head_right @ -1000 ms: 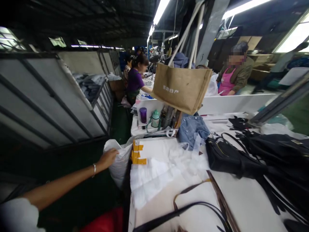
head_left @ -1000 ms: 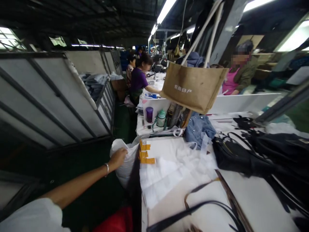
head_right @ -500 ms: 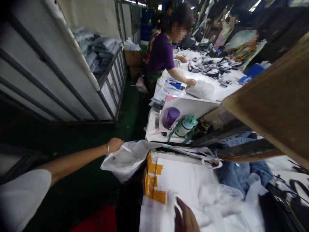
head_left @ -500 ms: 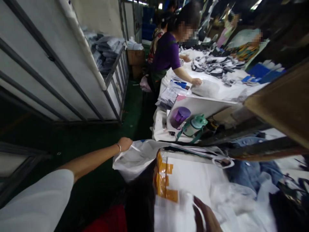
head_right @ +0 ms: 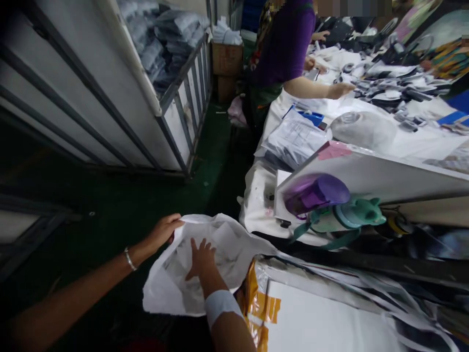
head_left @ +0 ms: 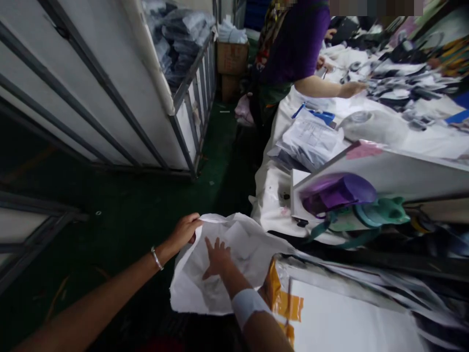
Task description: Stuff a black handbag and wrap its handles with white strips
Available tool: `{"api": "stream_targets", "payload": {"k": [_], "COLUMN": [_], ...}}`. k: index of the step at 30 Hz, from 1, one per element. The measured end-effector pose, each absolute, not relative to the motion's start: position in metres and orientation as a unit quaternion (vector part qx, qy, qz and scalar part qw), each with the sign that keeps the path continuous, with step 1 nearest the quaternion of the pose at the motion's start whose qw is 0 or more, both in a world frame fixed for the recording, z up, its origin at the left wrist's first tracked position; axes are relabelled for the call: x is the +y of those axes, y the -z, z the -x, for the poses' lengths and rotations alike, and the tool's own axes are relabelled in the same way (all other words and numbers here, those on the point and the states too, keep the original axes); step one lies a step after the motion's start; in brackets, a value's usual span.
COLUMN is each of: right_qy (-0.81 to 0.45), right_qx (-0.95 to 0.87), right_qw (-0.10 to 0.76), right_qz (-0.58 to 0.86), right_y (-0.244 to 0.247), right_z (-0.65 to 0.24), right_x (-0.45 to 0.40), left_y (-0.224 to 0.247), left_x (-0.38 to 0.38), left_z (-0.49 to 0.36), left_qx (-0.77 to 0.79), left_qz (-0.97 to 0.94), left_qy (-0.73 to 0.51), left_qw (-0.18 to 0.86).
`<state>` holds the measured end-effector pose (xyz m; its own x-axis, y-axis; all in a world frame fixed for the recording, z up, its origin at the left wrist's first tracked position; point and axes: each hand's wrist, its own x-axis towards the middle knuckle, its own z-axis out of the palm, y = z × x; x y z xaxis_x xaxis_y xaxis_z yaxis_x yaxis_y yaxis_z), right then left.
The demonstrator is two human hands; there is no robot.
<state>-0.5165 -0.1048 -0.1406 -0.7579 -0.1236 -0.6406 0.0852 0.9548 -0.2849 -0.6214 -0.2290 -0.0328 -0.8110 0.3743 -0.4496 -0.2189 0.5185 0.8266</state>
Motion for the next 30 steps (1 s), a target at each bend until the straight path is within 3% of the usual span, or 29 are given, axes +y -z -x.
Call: {"api": "stream_targets", "payload": {"k": [3, 7, 13, 20, 25, 30], "right_qy": [0.134, 0.173, 0.179, 0.161, 0.173, 0.202], "right_qx": [0.931, 0.946, 0.938, 0.940, 0.941, 0.940], "right_qw": [0.335, 0.273, 0.295, 0.299, 0.286, 0.269], "right_qz": [0.057, 0.015, -0.026, -0.030, -0.048, -0.061], "right_y": [0.181, 0.208, 0.221, 0.251, 0.272, 0.259], "right_z": [0.520, 0.537, 0.563, 0.538, 0.537, 0.545], "right_x": [-0.121, -0.093, -0.047, -0.091, -0.078, -0.059], "left_y": [0.036, 0.043, 0.054, 0.049, 0.060, 0.062], "left_x": [-0.233, -0.236, -0.238, -0.229, -0.226, -0.222], "left_z": [0.626, 0.630, 0.631, 0.639, 0.639, 0.642], "left_qx": [0.796, 0.793, 0.796, 0.779, 0.783, 0.806], "left_qz": [-0.028, -0.034, -0.042, -0.047, -0.048, -0.076], "left_qy": [-0.527, -0.527, -0.518, -0.543, -0.534, -0.511], "left_qw": [0.297, 0.305, 0.310, 0.310, 0.315, 0.290]}}
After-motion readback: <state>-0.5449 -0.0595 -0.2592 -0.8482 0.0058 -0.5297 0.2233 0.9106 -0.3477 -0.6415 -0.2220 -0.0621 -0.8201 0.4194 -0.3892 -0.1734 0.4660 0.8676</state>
